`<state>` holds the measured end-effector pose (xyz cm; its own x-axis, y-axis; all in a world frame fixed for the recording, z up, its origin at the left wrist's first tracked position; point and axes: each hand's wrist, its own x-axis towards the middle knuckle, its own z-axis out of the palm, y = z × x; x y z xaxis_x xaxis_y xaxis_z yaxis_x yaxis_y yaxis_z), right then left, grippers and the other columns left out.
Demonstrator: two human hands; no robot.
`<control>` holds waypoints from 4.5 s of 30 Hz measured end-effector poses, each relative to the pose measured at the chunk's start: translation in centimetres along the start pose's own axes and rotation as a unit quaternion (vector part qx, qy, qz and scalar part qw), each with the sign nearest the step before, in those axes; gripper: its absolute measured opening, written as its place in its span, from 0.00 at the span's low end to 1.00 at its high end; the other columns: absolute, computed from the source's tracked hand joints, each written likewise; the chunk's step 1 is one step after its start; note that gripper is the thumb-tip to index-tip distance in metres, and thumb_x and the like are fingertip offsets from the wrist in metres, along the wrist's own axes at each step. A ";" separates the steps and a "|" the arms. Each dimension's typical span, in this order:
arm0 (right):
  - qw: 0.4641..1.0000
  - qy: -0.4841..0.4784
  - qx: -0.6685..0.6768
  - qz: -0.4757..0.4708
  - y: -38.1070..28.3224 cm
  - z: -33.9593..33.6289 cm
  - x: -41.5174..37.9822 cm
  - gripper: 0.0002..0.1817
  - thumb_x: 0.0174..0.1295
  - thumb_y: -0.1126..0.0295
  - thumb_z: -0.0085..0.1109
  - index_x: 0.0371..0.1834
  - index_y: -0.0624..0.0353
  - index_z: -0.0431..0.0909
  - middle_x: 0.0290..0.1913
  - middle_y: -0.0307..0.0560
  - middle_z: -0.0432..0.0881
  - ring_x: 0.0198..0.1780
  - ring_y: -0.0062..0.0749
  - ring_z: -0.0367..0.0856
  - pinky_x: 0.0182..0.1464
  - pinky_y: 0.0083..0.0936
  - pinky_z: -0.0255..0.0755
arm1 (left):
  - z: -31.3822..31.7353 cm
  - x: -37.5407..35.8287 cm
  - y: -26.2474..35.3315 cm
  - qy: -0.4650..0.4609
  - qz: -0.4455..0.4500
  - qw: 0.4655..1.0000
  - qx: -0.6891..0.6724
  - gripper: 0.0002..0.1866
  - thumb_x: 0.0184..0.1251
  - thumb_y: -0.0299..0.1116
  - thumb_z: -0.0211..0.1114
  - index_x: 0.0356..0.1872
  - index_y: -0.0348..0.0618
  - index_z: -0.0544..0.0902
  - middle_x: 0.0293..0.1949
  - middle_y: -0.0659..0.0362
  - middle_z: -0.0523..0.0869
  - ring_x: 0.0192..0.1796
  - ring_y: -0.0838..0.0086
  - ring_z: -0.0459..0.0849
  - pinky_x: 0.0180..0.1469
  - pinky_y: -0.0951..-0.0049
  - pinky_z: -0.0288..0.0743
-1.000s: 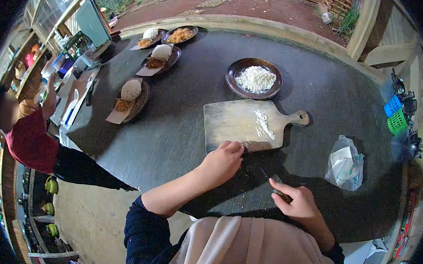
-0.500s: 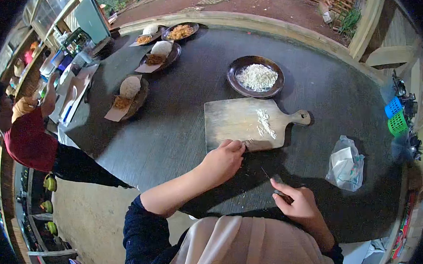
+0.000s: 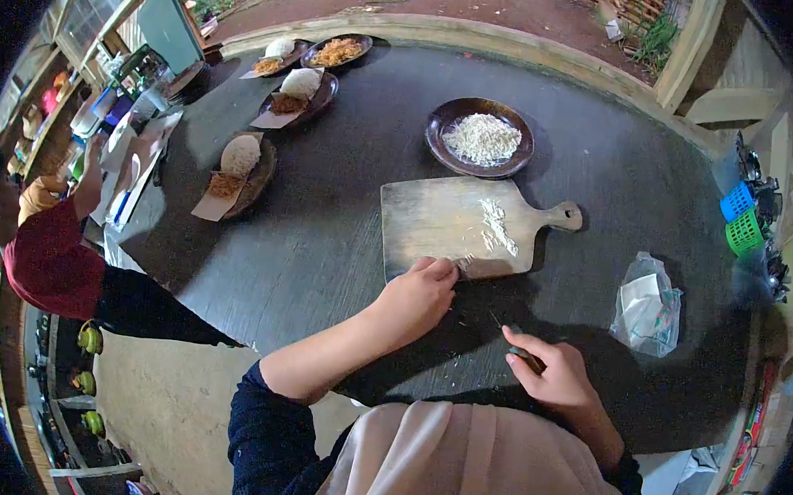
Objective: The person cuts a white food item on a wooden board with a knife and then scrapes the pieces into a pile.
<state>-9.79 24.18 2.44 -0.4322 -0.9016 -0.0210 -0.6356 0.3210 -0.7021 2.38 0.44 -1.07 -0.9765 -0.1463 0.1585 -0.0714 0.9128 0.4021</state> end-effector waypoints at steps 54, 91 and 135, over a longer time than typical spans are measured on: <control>0.999 -0.011 -0.007 0.032 -0.8 -0.2 0.4 0.18 0.63 0.61 0.62 0.57 0.43 0.81 0.32 0.53 0.84 0.25 0.50 0.82 0.28 0.36 0.75 | -0.7 0.2 0.4 -0.014 0.022 0.999 0.039 0.16 0.61 0.31 0.63 0.49 0.34 0.79 0.48 0.51 0.79 0.51 0.55 0.79 0.55 0.63 0.77; 0.984 -0.066 0.160 0.039 1.6 -1.8 -0.4 0.18 0.64 0.69 0.61 0.56 0.60 0.79 0.49 0.55 0.85 0.38 0.29 0.87 0.42 0.25 0.77 | -0.3 0.0 0.0 -0.009 0.093 0.983 0.156 0.16 0.62 0.33 0.62 0.49 0.35 0.79 0.47 0.53 0.79 0.51 0.59 0.77 0.57 0.66 0.74; 0.999 -0.005 0.013 -0.048 0.4 -0.8 0.0 0.19 0.62 0.67 0.64 0.57 0.53 0.81 0.28 0.56 0.81 0.16 0.30 0.72 0.24 0.24 0.68 | -0.5 0.3 0.2 -0.039 0.016 0.997 0.069 0.16 0.64 0.32 0.62 0.50 0.34 0.78 0.47 0.52 0.79 0.53 0.56 0.77 0.58 0.65 0.74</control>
<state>-10.54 24.54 2.68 -0.3641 -0.9305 0.0407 -0.6568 0.2256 -0.7195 2.21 0.40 -0.50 -0.9913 -0.0900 0.0965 -0.0610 0.9610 0.2698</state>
